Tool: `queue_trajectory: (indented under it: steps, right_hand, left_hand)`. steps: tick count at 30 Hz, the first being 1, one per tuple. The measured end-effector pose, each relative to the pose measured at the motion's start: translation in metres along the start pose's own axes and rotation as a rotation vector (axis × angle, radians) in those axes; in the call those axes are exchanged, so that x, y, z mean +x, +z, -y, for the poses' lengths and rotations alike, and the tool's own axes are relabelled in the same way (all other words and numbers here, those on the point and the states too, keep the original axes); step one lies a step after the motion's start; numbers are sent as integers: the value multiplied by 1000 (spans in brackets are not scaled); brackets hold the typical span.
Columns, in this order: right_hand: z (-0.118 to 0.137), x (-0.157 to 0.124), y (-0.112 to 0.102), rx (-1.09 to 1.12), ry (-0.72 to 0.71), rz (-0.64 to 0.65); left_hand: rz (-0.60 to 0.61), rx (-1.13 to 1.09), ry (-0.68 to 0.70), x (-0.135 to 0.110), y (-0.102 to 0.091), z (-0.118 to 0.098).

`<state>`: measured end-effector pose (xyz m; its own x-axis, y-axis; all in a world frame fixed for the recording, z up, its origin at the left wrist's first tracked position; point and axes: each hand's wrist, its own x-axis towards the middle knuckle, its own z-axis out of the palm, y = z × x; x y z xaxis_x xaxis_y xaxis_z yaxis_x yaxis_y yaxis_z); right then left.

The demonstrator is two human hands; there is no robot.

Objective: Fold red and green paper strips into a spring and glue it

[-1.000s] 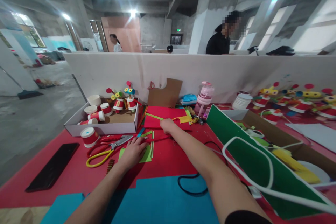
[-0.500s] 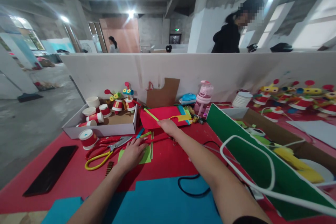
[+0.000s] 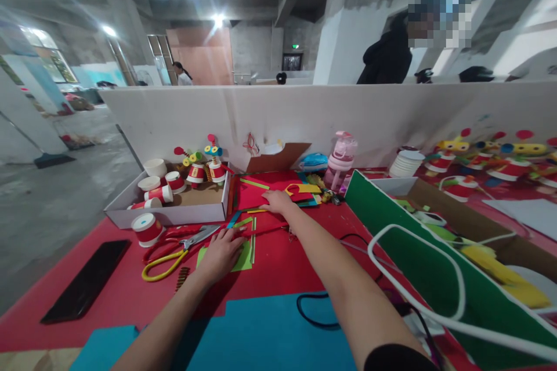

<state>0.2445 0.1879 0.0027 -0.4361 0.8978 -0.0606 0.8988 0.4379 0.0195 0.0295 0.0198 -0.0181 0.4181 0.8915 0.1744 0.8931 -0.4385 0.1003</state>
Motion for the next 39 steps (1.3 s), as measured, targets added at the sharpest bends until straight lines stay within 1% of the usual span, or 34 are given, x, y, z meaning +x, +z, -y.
queue_trajectory:
  steps: [4, 11, 13, 15, 17, 21, 23, 26, 28, 30, 32, 34, 36, 39]
  right_hand:
    - [-5, 0, -1, -28, -28, -35]
    - [-9, 0, -7, 4, -56, -73]
    - [-8, 0, -5, -7, -80, -111]
    - [-7, -1, -4, -30, -86, -181]
    - [-8, -2, -2, -67, -42, -278]
    - [-16, -4, -6, -178, 149, -488]
    - [-25, -3, -10, -201, 245, -539]
    - [-38, 1, -17, -163, 403, -544]
    - [-46, 4, -21, -135, 484, -538]
    - [-50, 5, -24, -124, 492, -510]
    - [-52, 5, -28, -124, 450, -463]
    - [-52, 1, -32, -127, 420, -443]
    - [-50, -6, -37, -110, 433, -472]
    - [-47, -22, -47, -32, 502, -548]
  left_hand:
    - [-4, 1, 4, 0, -1, 0]
    - [-29, 15, 22, -1, -1, 0]
    - [-37, 11, 27, -1, -1, 0]
    - [-35, 7, 31, -1, -1, 0]
    - [-22, 4, 26, -1, -1, 0]
    - [-5, -13, 10, -1, -3, 0]
    - [-7, -22, 10, -1, -4, -1]
    - [-5, -23, 8, -1, -4, -1]
    - [3, -20, 3, -1, -5, -1]
    - [11, -19, -1, -1, -5, -2]
    - [14, -21, -1, -1, -5, -2]
    - [5, -21, 0, -1, -5, -2]
    - [-8, -12, 3, -1, -3, -1]
    - [-20, 2, 8, -1, 0, 0]
